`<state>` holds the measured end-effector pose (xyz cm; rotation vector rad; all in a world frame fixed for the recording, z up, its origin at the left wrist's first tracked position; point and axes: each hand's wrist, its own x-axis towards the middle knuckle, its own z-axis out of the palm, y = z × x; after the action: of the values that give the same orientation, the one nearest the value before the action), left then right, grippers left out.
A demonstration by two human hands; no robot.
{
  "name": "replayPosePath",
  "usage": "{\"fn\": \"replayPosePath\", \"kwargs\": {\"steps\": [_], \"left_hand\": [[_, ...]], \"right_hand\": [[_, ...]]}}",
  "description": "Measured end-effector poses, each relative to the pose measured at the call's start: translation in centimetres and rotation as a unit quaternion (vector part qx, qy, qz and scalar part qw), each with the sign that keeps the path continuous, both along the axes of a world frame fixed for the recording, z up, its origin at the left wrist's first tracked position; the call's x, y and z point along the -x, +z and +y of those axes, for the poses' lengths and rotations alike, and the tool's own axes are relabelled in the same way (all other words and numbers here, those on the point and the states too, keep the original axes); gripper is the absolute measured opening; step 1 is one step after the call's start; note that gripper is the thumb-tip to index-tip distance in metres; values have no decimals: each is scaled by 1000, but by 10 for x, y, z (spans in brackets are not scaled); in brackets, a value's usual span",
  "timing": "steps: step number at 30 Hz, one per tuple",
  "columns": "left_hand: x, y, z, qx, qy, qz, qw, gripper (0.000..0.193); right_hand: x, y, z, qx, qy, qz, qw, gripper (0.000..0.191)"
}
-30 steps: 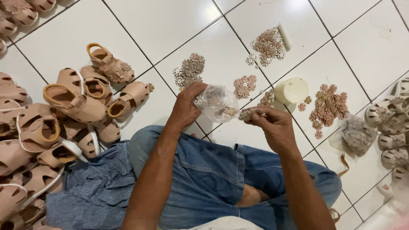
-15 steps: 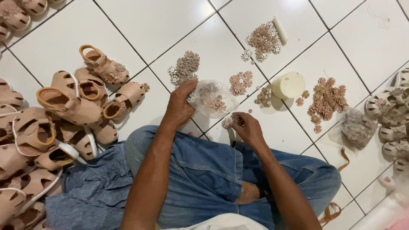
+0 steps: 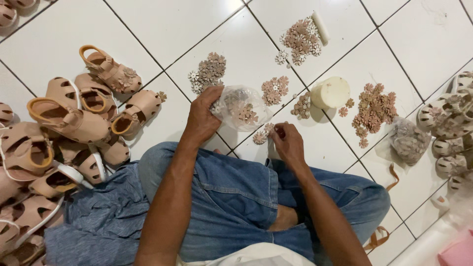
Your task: The person sits on the floor and assembles small flower-shaped shoe decorations. They open a plastic bag, pour out the pieces, and use a small container of adhesive to attach the center part to the flower base. The person handles the pieces one at a time, pressing them together to form the final decorative element.
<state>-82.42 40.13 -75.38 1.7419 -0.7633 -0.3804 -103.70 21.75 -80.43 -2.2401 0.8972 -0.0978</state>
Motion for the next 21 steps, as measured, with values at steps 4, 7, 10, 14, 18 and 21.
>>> {"fn": "replayPosePath", "kwargs": {"steps": [4, 7, 10, 14, 18, 21], "left_hand": [[1, 3, 0, 4, 3, 4, 1000, 47], [1, 3, 0, -11, -7, 27, 1000, 49], [1, 0, -2, -27, -8, 25, 999, 50], [1, -3, 0, -26, 4, -30, 999, 50], [0, -4, 0, -21, 0, -11, 1000, 50], [0, -3, 0, -32, 1, 9, 999, 49]], "right_hand": [[-11, -1, 2, 43, 23, -15, 999, 22], [-7, -4, -8, -52, -12, -25, 998, 19], [9, -6, -22, -171, -83, -53, 980, 15], [22, -13, -30, -144, -65, -59, 986, 10], [17, -15, -24, -99, -37, -82, 991, 17], [14, -9, -26, -236, -84, -84, 964, 25]]}}
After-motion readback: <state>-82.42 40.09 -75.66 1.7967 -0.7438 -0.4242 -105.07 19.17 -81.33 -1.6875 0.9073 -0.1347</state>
